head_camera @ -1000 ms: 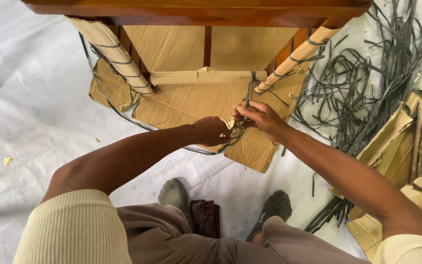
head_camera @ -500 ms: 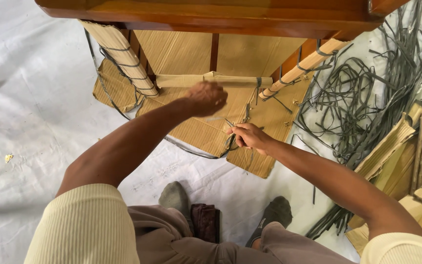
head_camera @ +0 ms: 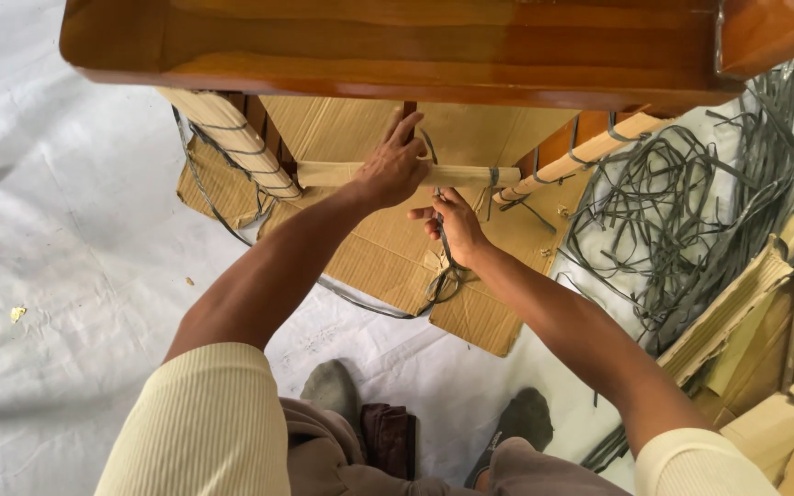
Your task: The person wraps protective materials around the components of a wooden chair and secures them with ties.
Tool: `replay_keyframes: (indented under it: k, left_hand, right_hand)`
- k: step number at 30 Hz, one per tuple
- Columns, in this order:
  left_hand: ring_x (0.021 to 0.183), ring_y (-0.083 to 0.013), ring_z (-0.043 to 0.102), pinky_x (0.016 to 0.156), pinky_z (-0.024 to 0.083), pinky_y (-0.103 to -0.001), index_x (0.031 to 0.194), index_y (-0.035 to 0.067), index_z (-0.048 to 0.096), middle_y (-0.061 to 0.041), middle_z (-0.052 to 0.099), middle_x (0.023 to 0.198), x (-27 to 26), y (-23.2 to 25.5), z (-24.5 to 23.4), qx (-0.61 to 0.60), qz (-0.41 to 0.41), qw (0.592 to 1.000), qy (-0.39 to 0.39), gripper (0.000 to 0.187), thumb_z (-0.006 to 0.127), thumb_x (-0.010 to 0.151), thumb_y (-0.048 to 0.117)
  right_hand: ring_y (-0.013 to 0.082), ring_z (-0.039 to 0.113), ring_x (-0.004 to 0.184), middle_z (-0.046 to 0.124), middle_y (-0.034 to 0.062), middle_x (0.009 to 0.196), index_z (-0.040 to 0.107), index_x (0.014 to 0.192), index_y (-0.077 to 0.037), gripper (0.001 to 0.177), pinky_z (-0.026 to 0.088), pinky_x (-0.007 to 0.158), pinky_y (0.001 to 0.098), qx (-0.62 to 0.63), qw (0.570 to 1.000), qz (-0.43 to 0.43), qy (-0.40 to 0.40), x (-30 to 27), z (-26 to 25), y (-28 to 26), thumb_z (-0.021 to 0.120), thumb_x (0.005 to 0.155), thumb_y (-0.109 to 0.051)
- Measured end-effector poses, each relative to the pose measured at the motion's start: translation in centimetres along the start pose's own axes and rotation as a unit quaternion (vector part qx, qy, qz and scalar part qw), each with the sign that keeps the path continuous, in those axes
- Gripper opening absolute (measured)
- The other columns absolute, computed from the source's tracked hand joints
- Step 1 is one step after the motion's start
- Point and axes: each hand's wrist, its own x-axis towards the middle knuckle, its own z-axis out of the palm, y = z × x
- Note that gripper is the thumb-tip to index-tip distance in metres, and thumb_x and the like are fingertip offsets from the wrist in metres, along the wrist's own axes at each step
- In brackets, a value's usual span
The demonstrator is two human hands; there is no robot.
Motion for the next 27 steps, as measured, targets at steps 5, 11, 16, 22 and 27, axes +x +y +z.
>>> replay_keyframes:
  k: [5,11,16,22,27]
  left_hand:
    - [0.152,-0.0519,0.002,0.118,0.024,-0.062,0.098,0.002,0.072,-0.020,0.016,0.166,1.8,1.8,-0.4,0.049,-0.109,0.992,-0.049,0.038,0.064,0.100,0.039]
    - [0.150,-0.0466,0.019,0.115,0.033,-0.055,0.098,0.012,0.079,-0.012,0.036,0.158,1.9,1.8,0.2,-0.001,-0.140,0.990,-0.024,0.029,0.065,0.098,0.036]
    - [0.142,-0.0400,0.041,0.116,0.039,-0.048,0.098,0.018,0.081,-0.009,0.058,0.145,1.5,0.6,0.7,-0.041,-0.100,0.993,0.048,0.019,0.071,0.092,0.032]
    - [0.145,-0.0398,0.037,0.120,0.031,-0.049,0.100,0.020,0.082,-0.007,0.056,0.147,1.6,1.3,-0.3,-0.031,-0.085,0.995,0.033,0.023,0.072,0.090,0.038]
    - [0.148,-0.0410,0.024,0.120,0.023,-0.051,0.105,0.024,0.082,-0.003,0.047,0.153,2.5,2.4,-0.5,0.001,-0.143,0.989,-0.043,0.032,0.067,0.090,0.048]
  right_hand:
    - [0.0151,0.058,0.067,0.077,0.0148,0.100,0.051,0.112,-0.010,0.013,0.047,0.058,0.0295,0.098,0.994,-0.024,0.042,4.2,-1.4,3.0,0.048,0.106,-0.022]
    - [0.0138,0.058,0.070,0.071,0.0143,0.100,0.055,0.115,-0.008,0.018,0.046,0.059,0.0285,0.082,0.995,-0.040,0.036,4.1,-1.1,2.3,0.051,0.110,-0.025]
    - [0.0124,0.056,0.068,0.076,0.0150,0.102,0.053,0.112,-0.006,0.021,0.046,0.059,0.0279,0.038,0.999,-0.033,0.019,3.1,-0.7,1.8,0.046,0.108,-0.025]
    - [0.0115,0.055,0.068,0.076,0.0137,0.102,0.054,0.113,-0.006,0.022,0.045,0.059,0.0274,0.005,0.999,-0.042,0.020,2.6,-0.3,1.2,0.044,0.109,-0.025]
    - [0.0120,0.055,0.067,0.077,0.0140,0.101,0.054,0.112,-0.007,0.018,0.046,0.060,0.0277,0.047,0.997,-0.052,0.025,3.3,-0.7,2.1,0.048,0.107,-0.023]
